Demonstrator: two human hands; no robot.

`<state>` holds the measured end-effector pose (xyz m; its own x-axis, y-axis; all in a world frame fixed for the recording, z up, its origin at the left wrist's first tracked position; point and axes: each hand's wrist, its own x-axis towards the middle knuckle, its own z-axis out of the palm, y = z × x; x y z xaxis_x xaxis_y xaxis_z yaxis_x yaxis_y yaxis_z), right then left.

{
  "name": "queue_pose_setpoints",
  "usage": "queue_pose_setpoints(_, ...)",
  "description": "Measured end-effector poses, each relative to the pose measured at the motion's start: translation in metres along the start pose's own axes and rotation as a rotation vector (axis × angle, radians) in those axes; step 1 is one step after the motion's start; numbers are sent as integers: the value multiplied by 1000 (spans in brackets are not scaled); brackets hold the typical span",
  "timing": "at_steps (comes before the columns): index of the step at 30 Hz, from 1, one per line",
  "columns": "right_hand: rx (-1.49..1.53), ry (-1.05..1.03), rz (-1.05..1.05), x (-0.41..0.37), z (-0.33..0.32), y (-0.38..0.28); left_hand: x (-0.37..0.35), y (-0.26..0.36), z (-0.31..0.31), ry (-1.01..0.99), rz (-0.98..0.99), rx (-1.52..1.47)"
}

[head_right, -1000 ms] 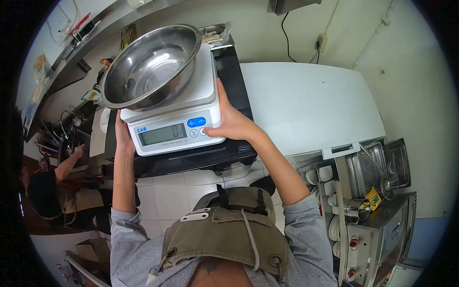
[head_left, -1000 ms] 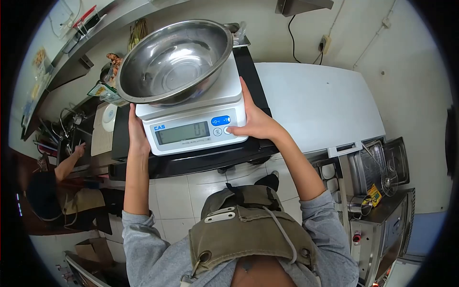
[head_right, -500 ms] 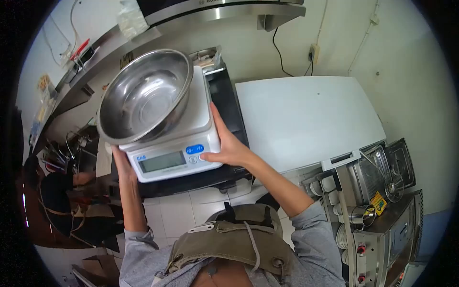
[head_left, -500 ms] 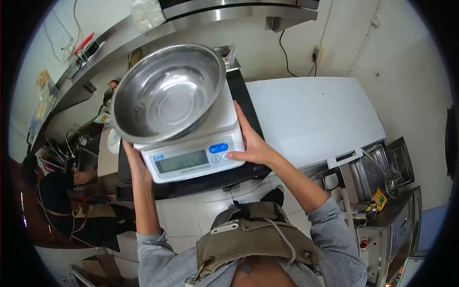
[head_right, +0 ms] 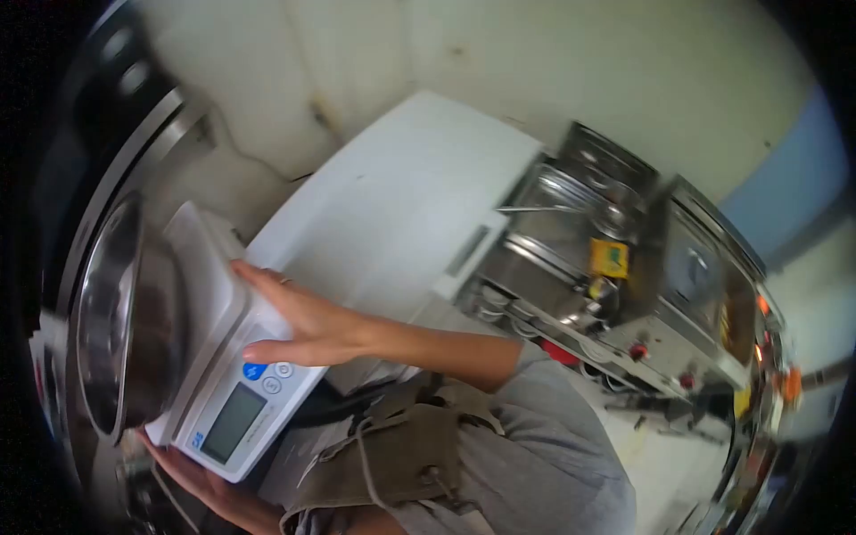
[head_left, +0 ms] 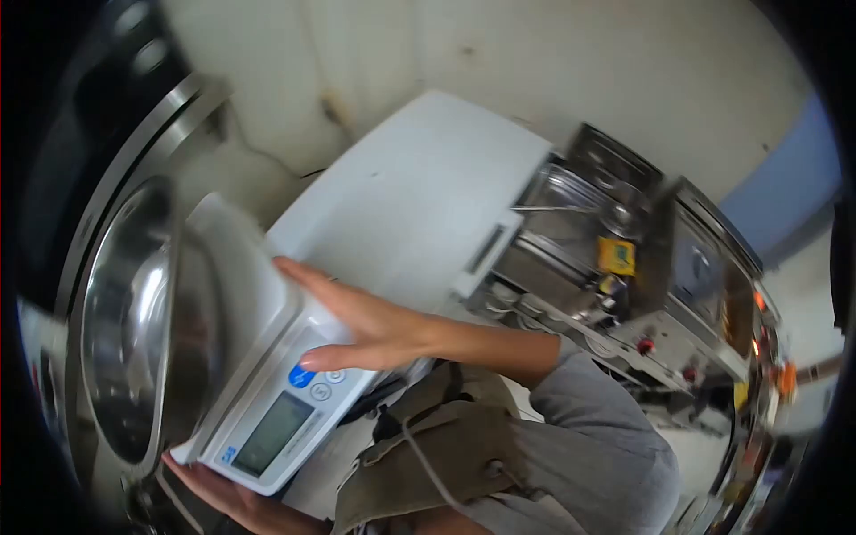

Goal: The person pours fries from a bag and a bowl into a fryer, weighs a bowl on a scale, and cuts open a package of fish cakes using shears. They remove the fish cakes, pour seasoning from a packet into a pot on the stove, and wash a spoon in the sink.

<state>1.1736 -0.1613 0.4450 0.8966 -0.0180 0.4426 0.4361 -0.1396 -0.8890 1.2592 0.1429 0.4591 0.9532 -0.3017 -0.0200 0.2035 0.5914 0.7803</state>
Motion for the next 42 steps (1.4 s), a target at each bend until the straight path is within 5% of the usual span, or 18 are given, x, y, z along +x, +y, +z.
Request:
queue_pose_setpoints(1, -42, 22, -8, -6, -11, -4, -4, -18, 49, 396, 117, 46)
queue_pose_setpoints(6, -200, 225, -1, -29, -78, -26, 24, -88, 115, 244, 219, 143)
queue_pose_setpoints(13, -227, 292, -97, -67, -159, 109, 106, -200, 140, 104, 556, 359)
queue_pose_setpoints(18, 126, 316, 97, -79, -161, 193, 147, -242, 139, 134, 728, 443)
queue_pose_setpoints(27, 253, 288, 366, -57, -150, 295, 196, -265, 128, 188, 922, 540)
queue_pose_setpoints(42, 329, 298, 273, -26, -133, 327, 198, -301, 117, 172, 1019, 556)
